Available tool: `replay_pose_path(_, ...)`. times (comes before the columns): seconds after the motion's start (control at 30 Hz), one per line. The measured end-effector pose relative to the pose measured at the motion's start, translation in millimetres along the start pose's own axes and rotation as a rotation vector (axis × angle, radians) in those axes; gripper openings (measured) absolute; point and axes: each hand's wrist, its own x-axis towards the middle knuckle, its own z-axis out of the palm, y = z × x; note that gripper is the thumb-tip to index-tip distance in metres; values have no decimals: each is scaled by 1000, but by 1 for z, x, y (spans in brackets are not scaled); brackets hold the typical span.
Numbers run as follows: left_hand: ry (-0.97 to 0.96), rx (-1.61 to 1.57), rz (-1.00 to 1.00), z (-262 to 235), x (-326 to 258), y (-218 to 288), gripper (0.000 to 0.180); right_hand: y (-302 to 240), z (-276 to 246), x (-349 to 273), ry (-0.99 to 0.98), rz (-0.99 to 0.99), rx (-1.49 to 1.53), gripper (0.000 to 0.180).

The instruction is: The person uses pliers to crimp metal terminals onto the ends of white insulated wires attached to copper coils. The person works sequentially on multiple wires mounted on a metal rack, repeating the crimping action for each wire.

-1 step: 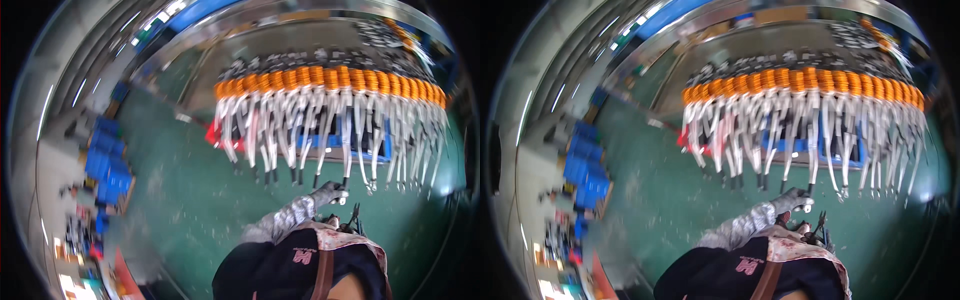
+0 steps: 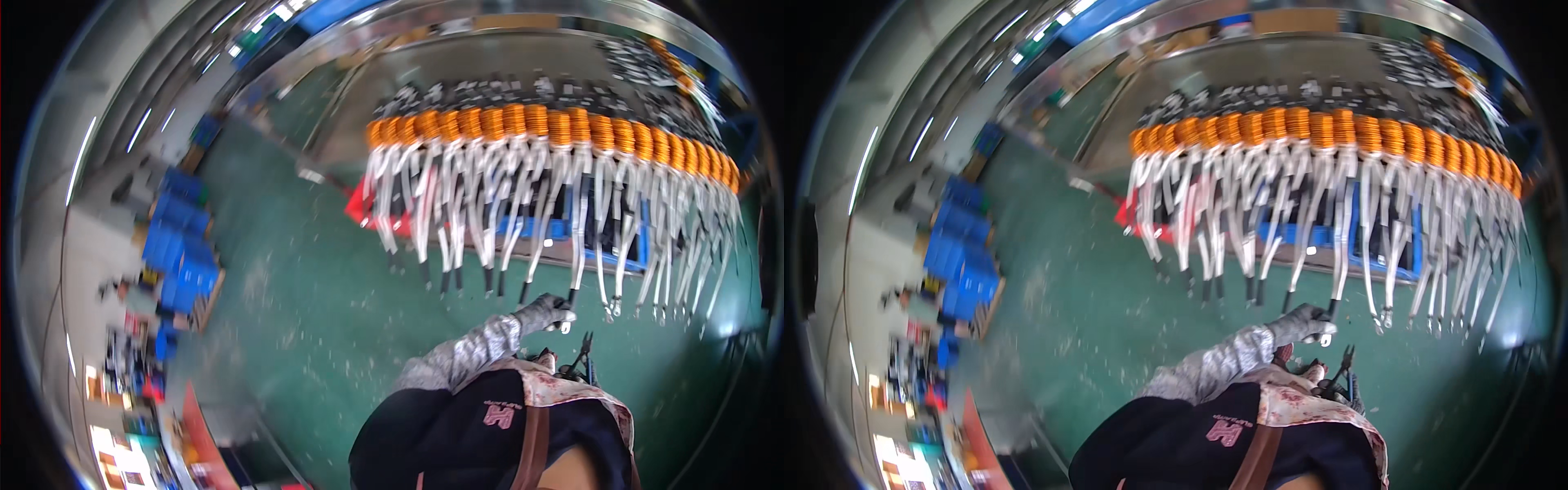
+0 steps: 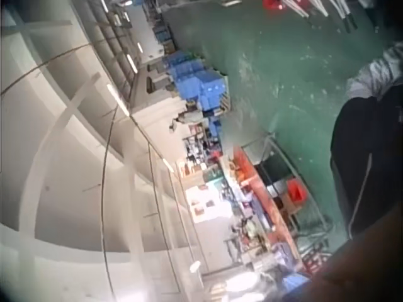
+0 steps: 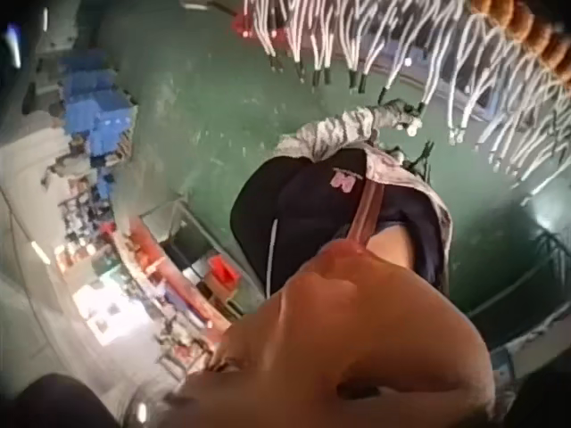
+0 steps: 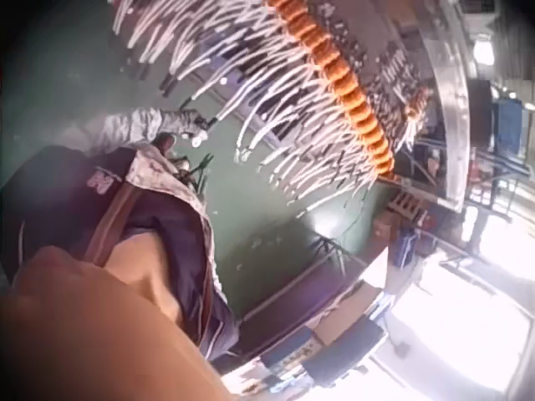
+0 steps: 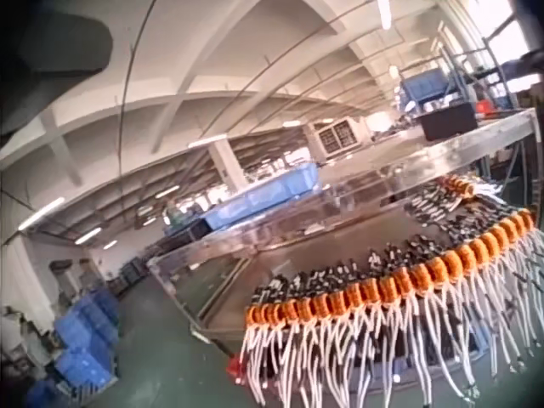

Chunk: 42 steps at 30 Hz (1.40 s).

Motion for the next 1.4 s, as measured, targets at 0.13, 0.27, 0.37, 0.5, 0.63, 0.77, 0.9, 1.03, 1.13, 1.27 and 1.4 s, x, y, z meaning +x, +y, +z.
replay_pose_path(0.13, 103, -12, 89, -10, -10, -19, 19, -3, 8, 16, -108, 90, 53, 44)
replay_pose_path(0.27, 129, -4, 153, -16, -26, -10, 17, -28, 28, 39, -63, 184, 281, 35)
replay_pose_path(0.37, 129, 9, 194, -27, -34, -13, 16, -34, 26, 72, -80, 267, 311, 34)
replay_pose_path(0.5, 140, 0, 200, -35, -38, -14, 17, -42, 63, 68, -101, 260, 287, 41)
replay_pose_path(0.63, 134, -52, 192, -38, -43, -12, 20, -38, 77, 56, -239, 291, 308, 54)
replay_pose_path(0.77, 121, -77, 150, -36, -35, -15, 16, -16, 53, 68, -33, 168, -262, 54)
replay_pose_path(0.9, 58, -111, 118, -28, -24, -15, 14, -12, 30, 57, -64, -42, -376, 56)
replay_pose_path(1.03, 21, -56, 85, -21, -12, -16, 16, -8, 10, 55, -11, -61, -462, 51)
replay_pose_path(1.13, 15, -60, 111, -17, -6, -21, 16, 0, 3, 49, 42, -46, -323, 50)
replay_pose_path(1.27, 46, -59, 120, -15, 1, -28, 15, 16, -15, 57, 49, -50, -389, 51)
replay_pose_path(1.4, 53, -77, 143, -16, 5, -34, 14, 16, -20, 61, -12, -93, -457, 49)
